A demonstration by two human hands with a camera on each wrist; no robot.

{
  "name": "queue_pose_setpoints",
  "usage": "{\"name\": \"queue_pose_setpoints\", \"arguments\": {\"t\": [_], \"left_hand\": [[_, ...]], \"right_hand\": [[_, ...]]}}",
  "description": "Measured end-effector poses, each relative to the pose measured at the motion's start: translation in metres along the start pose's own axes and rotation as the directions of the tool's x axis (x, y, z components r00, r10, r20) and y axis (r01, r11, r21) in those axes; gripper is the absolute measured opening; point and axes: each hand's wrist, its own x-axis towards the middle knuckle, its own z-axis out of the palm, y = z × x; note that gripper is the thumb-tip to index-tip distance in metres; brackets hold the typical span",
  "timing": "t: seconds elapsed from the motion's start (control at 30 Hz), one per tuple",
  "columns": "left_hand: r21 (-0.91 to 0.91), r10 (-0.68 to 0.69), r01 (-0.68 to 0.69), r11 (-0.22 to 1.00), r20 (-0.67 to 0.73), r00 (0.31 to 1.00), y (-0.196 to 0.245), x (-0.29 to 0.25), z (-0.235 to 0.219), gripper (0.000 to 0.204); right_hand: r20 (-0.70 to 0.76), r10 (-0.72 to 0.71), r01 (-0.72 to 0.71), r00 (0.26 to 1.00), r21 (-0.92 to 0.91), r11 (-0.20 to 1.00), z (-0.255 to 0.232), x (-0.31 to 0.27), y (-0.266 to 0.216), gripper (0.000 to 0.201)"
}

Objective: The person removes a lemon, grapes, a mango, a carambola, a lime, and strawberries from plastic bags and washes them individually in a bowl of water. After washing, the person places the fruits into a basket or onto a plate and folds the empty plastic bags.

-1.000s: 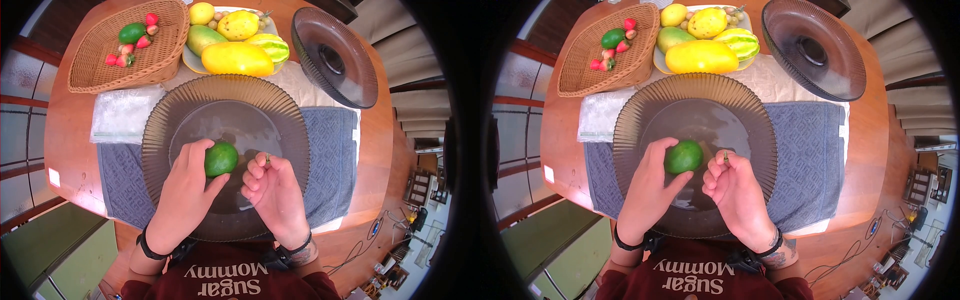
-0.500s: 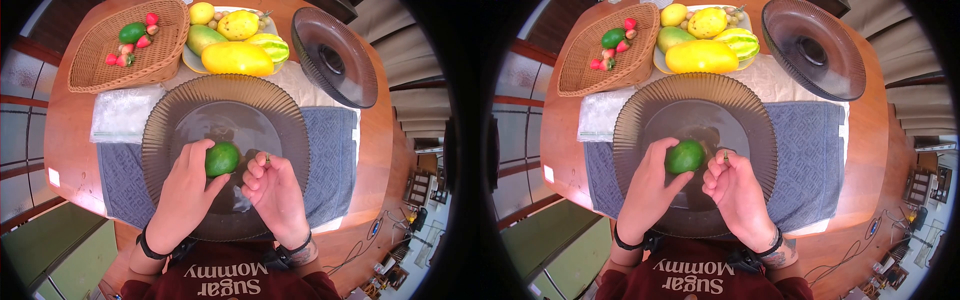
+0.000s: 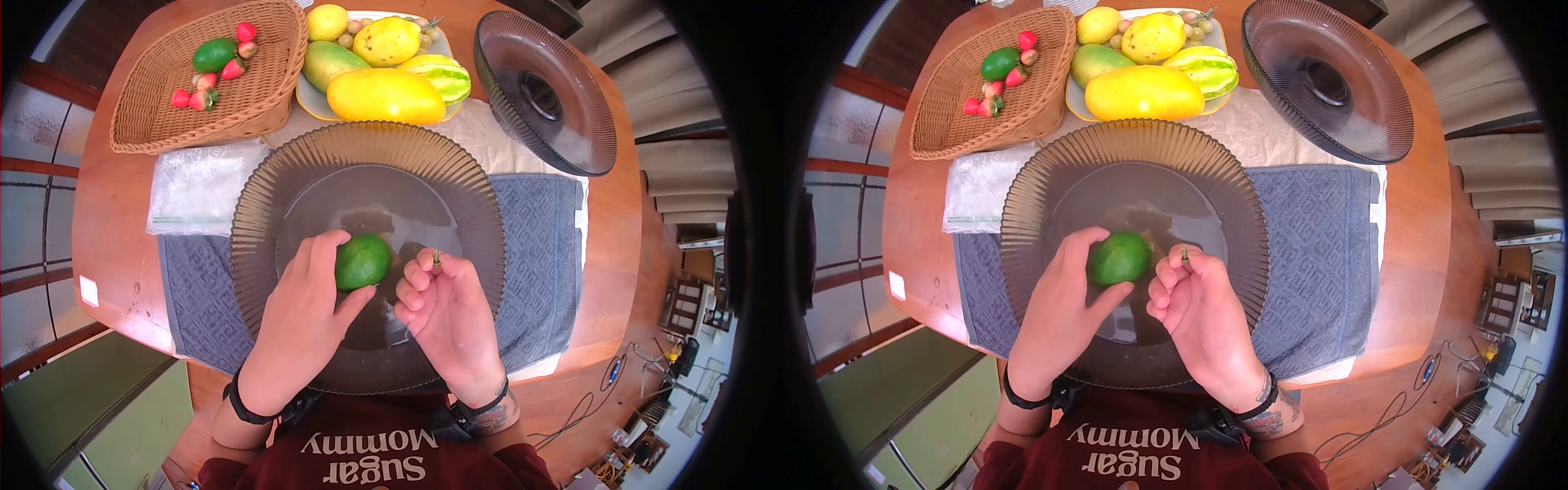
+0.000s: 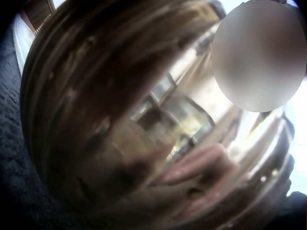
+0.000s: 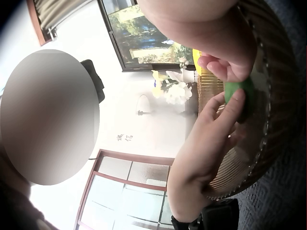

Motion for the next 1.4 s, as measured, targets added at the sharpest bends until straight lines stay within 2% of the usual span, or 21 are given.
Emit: {"name": "queue_pose_setpoints", "arguments": {"t": [0.4,0.5,0.6,0.67,0.7,0.77,0.8,0.87,0.93,0.97,1.0,1.07,1.1,1.17,1.3,1.37,1.4], "left_hand": [[-0.013,-0.022,0.022,1.0,0.009,1.0,0.001,0.0,-0.001,0.053],[-0.001,0.008,-0.008,1.0,-0.012,1.0,0.0,0.001,-0.001,0.055],[-0.104,-0.018,0.018,0.994,0.003,1.0,0.008,0.004,-0.007,0.055],[-0.243,-0.068,0.071,0.968,0.021,0.997,0.018,0.005,-0.013,0.06],[-0.24,-0.065,0.068,0.968,0.018,0.998,0.016,0.005,-0.013,0.06],[-0.367,-0.012,-0.001,0.93,-0.033,0.999,0.006,0.003,-0.008,0.068],[-0.366,-0.011,-0.002,0.93,-0.034,0.999,0.003,0.003,-0.005,0.068],[-0.454,0.166,-0.23,0.861,-0.178,0.97,-0.003,0.003,0.0,0.074],[-0.471,0.192,-0.268,0.84,-0.204,0.96,-0.005,0.002,0.001,0.074],[-0.486,0.217,-0.305,0.819,-0.23,0.949,-0.006,0.001,0.002,0.075],[-0.487,0.216,-0.305,0.819,-0.231,0.949,-0.007,0.002,0.002,0.075],[-0.466,0.291,-0.372,0.803,-0.238,0.927,-0.008,0.003,0.004,0.074],[-0.466,0.29,-0.372,0.803,-0.239,0.927,-0.008,0.003,0.003,0.074],[-0.476,0.277,-0.345,0.809,-0.209,0.938,-0.007,0.002,0.003,0.073],[-0.482,0.267,-0.333,0.81,-0.202,0.942,-0.007,0.002,0.003,0.072],[-0.454,0.269,-0.329,0.828,-0.192,0.944,-0.008,0.002,0.003,0.071],[-0.454,0.269,-0.329,0.828,-0.193,0.944,-0.008,0.002,0.003,0.071]], "right_hand": [[-0.003,-0.003,0.003,1.0,-0.006,1.0,0.001,0.0,-0.001,0.017],[0.001,-0.02,0.02,1.0,-0.007,1.0,0.001,0.0,0.0,0.016],[0.001,-0.062,0.062,0.998,-0.027,0.998,0.004,-0.001,-0.001,0.016],[0.011,-0.092,0.092,0.996,-0.045,0.995,0.007,-0.002,-0.003,0.015],[0.025,-0.129,0.131,0.991,-0.066,0.989,0.007,-0.003,-0.004,0.014],[0.042,-0.167,0.17,0.985,-0.086,0.982,0.008,-0.005,-0.009,0.014],[0.077,-0.217,0.225,0.973,-0.127,0.966,0.008,-0.007,-0.013,0.014],[0.113,-0.263,0.28,0.958,-0.166,0.946,0.008,-0.011,-0.018,0.015],[0.208,-0.422,0.47,0.882,-0.37,0.801,0.009,-0.015,-0.023,0.016],[0.227,-0.469,0.521,0.853,-0.377,0.765,0.01,-0.018,-0.025,0.015],[0.228,-0.469,0.521,0.854,-0.379,0.765,0.014,-0.02,-0.026,0.015],[0.223,-0.544,0.564,0.808,-0.56,0.607,0.021,-0.026,-0.026,0.02],[0.224,-0.544,0.564,0.809,-0.56,0.607,0.021,-0.027,-0.027,0.02],[0.303,-0.507,0.56,0.807,-0.665,0.493,0.021,-0.031,-0.028,0.023],[0.294,-0.502,0.534,0.813,-0.72,0.443,0.025,-0.034,-0.027,0.018],[0.362,-0.452,0.512,0.815,-0.816,0.269,0.022,-0.033,-0.028,0.017],[0.363,-0.452,0.512,0.815,-0.816,0.269,0.023,-0.032,-0.027,0.017]]}}
